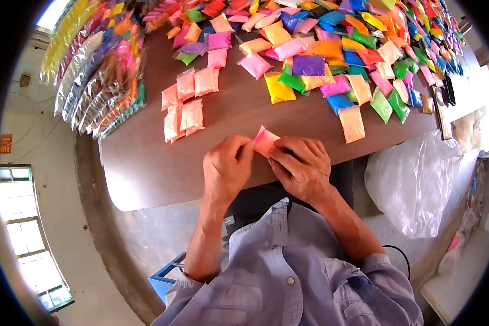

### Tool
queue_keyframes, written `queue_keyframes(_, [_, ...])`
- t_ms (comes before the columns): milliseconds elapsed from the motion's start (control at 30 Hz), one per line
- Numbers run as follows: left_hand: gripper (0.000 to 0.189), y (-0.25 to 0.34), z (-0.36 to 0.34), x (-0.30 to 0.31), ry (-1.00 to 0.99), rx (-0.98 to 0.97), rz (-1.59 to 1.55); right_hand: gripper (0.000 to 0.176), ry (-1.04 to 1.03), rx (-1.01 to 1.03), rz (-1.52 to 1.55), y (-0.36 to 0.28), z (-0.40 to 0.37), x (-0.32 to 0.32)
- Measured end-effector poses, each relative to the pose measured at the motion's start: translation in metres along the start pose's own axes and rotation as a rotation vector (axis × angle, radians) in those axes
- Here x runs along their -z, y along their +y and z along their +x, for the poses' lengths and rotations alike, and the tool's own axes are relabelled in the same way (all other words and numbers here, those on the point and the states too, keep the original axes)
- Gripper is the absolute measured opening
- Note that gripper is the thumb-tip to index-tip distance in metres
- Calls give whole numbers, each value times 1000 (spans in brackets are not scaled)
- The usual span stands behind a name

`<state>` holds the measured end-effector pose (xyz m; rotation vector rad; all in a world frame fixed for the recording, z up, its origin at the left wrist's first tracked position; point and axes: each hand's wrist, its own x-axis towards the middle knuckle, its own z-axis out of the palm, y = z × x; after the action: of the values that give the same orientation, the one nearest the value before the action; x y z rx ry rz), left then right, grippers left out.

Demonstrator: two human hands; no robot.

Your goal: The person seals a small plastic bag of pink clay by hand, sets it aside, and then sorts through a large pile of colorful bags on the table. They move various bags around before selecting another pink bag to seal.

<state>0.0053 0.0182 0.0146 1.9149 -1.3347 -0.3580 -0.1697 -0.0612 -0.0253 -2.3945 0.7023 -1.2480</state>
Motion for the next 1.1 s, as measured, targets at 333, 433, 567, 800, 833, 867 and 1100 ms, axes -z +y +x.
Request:
queue_keyframes(333, [5, -38, -44, 39, 278, 105, 79, 34, -90, -148, 83, -3, 16, 12])
queue_keyframes(433, [4, -55, -53, 50, 339, 142, 131, 38, -293, -238, 151, 4, 37, 24])
queue_keyframes(567, [4, -72, -59, 56, 393, 217, 87, 49, -465, -162, 206, 14, 63, 29])
queue_keyframes(800, [6, -83, -56, 51, 473, 122, 45, 49, -837, -194, 127, 13, 93, 27])
queue_keyframes(833, [6, -84, -56, 51, 487, 129, 43, 43, -851, -217, 126, 14, 95, 29])
queue_keyframes(867, [6, -84, -55, 51, 498, 113, 43, 37, -866, -242, 124, 13, 97, 30])
queue_keyframes(1100, [5, -79, -53, 50, 530, 101, 11, 23, -480, -216, 134, -12, 123, -2])
